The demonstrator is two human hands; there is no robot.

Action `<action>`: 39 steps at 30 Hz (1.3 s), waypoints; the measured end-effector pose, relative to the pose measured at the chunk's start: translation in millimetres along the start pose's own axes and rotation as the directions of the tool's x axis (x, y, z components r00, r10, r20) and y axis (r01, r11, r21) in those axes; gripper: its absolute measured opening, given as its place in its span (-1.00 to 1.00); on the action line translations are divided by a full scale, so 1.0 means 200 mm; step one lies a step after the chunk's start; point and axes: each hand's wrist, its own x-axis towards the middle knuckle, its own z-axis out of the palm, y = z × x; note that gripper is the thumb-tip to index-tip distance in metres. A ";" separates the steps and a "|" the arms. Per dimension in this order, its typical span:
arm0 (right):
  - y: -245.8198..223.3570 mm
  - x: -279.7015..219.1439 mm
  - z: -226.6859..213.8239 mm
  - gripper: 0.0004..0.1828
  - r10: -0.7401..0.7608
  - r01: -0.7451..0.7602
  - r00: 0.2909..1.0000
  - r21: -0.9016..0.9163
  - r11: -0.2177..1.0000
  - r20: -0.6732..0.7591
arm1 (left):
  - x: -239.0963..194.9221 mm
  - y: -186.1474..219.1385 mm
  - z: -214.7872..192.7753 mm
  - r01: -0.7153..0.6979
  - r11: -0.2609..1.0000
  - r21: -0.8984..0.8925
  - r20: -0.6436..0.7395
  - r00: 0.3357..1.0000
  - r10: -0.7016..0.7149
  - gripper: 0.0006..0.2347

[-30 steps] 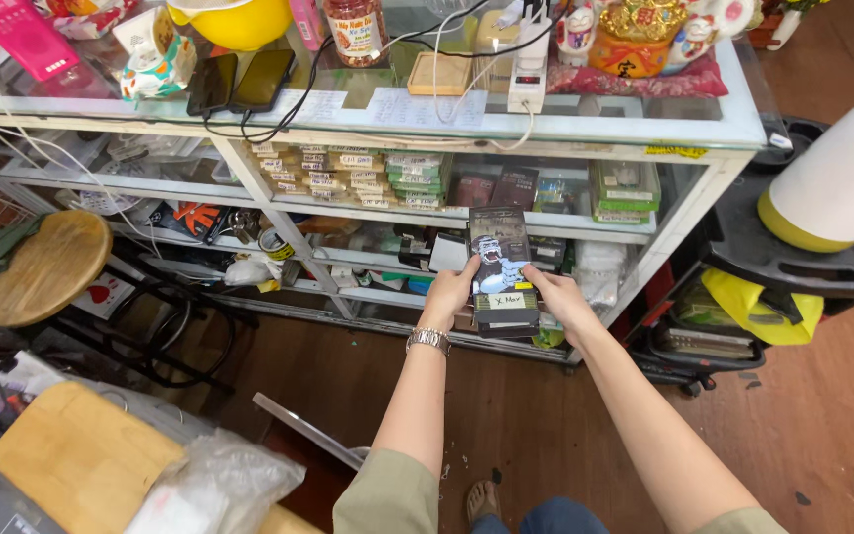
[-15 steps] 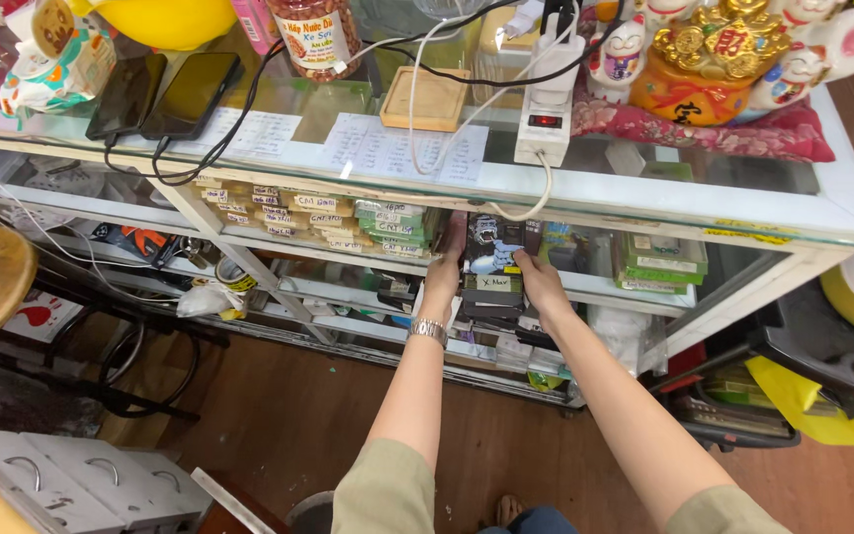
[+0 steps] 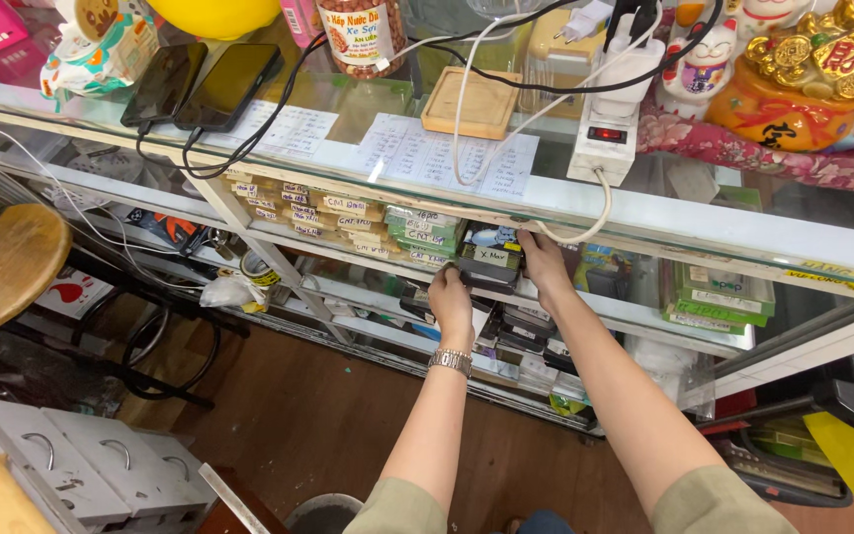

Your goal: The person picks up small product boxes from a table, stacks them, and places them into a glass display cabinet. The person repeats this process multiple times, moving boxes from the table to the cabinet shelves.

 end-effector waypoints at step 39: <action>0.23 -2.55 -0.10 -0.60 -0.094 0.084 0.987 0.080 0.993 0.130 | -2.25 0.67 -0.95 -0.011 0.995 0.098 0.098 0.995 0.001 -0.75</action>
